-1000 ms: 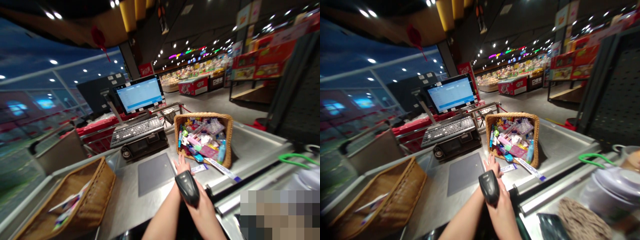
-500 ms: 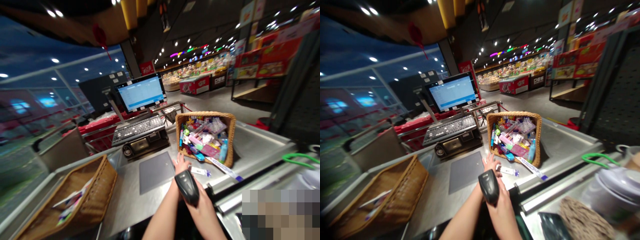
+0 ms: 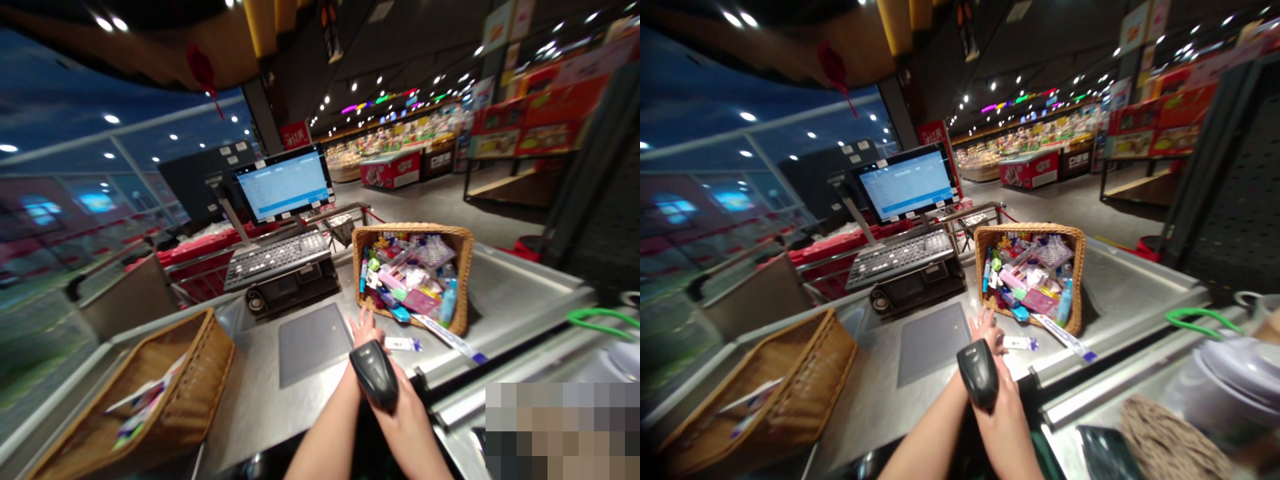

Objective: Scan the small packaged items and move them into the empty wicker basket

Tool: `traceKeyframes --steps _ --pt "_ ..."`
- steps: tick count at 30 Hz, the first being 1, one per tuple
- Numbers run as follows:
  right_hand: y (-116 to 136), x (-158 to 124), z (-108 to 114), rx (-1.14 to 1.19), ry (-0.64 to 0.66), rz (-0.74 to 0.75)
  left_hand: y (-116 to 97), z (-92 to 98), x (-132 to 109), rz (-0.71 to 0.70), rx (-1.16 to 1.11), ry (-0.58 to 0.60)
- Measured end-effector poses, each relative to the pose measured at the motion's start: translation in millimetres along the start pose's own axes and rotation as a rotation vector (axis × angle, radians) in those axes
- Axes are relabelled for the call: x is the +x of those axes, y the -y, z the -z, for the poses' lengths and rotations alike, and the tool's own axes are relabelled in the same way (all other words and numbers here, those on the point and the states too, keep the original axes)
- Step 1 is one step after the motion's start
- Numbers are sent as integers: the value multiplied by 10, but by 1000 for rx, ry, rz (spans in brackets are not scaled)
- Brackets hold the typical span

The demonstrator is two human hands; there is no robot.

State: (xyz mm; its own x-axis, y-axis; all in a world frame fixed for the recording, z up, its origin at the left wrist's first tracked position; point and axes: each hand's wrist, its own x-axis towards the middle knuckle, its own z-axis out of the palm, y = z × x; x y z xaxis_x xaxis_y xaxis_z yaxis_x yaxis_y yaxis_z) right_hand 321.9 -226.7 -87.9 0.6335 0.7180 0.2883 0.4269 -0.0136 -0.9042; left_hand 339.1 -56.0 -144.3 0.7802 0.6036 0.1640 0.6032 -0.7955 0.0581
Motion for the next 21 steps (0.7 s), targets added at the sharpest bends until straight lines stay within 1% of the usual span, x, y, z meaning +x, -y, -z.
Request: traceKeyframes --steps 4,10,14,19,21 --pt "2 0 10 4 17 3 36 -59 13 -75 -55 19" --pt "-40 -13 -3 27 -8 -9 4 -109 70 -107 -67 24" --pt "-54 -6 -17 30 -20 1 -15 -110 82 -119 -63 39" --pt "-56 4 -27 -7 10 -4 -50 -83 76 -138 -47 39" --pt "-46 7 -22 -10 23 0 -86 -61 70 -121 -32 26"
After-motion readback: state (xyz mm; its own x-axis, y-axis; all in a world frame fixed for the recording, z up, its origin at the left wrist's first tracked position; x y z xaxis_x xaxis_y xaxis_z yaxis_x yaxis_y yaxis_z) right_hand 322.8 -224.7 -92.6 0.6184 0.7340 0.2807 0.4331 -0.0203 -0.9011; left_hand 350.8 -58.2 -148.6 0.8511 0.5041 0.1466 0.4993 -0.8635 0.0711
